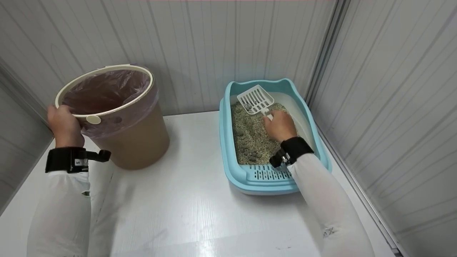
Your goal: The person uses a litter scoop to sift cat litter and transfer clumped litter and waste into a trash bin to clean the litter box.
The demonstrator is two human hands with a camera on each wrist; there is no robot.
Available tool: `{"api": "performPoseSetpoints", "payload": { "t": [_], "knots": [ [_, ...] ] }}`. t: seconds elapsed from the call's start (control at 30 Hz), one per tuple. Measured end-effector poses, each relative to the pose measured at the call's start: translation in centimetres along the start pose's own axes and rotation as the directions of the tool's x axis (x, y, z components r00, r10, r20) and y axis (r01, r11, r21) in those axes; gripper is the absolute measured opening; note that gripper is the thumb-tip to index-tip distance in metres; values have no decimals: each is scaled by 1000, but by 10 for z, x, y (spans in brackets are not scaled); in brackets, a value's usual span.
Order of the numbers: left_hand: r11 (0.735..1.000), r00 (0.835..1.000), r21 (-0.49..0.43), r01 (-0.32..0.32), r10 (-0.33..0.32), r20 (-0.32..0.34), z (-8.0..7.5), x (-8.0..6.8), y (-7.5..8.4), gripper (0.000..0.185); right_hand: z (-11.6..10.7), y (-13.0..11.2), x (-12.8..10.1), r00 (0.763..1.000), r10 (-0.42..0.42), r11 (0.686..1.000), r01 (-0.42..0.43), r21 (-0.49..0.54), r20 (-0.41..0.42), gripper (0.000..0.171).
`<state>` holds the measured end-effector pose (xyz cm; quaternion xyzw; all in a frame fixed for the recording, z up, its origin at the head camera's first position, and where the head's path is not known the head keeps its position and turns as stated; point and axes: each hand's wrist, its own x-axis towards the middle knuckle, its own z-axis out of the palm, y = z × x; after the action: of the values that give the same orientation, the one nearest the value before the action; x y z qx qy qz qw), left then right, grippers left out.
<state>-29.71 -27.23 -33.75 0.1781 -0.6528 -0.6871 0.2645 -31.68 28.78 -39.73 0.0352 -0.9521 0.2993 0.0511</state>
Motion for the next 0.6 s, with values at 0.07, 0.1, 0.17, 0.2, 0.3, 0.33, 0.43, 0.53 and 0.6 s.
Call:
{"api": "performPoseSetpoints", "payload": {
  "t": [0.07, 0.1, 0.17, 0.2, 0.3, 0.33, 0.43, 0.53, 0.6],
  "knots": [
    [1000, 1000, -3, 2, -2, -3, 0, -2, 1, 61, -5, -1, 0, 1000, 5, 1000, -5, 1, 21, 50],
    [1000, 1000, -9, 2, -2, -4, 0, -3, 2, 61, -8, -2, 1, 1000, 9, 1000, -9, 2, 30, 51],
    [1000, 1000, -10, 0, 0, -3, 0, -3, 2, 61, -8, -2, 2, 999, 9, 1000, -10, 6, 39, 50],
    [1000, 1000, -4, -1, 1, -3, 0, -2, 2, 61, -8, -2, 3, 999, 8, 1000, -8, 6, 41, 49],
    [1000, 1000, 2, -4, 4, -5, 0, -2, 1, 62, -10, -3, 4, 999, 1, 1000, -2, 16, 46, 48],
    [1000, 1000, 12, -3, 3, -6, 0, -1, 1, 63, -11, -3, 4, 999, -5, 1000, 4, 18, 47, 46],
    [1000, 1000, 18, -3, 3, -5, 1, 0, 0, 64, -13, -2, 5, 999, -19, 999, 18, 30, 43, 38],
    [1000, 1000, 25, 4, -4, -3, 1, 0, -1, 67, -16, -2, 5, 999, -22, 999, 20, 38, 37, 37],
    [1000, 1000, 22, 13, -13, 0, 1, 1, -1, 69, -19, -4, 6, 999, -13, 999, 11, 47, 37, 40]
  ]
}}
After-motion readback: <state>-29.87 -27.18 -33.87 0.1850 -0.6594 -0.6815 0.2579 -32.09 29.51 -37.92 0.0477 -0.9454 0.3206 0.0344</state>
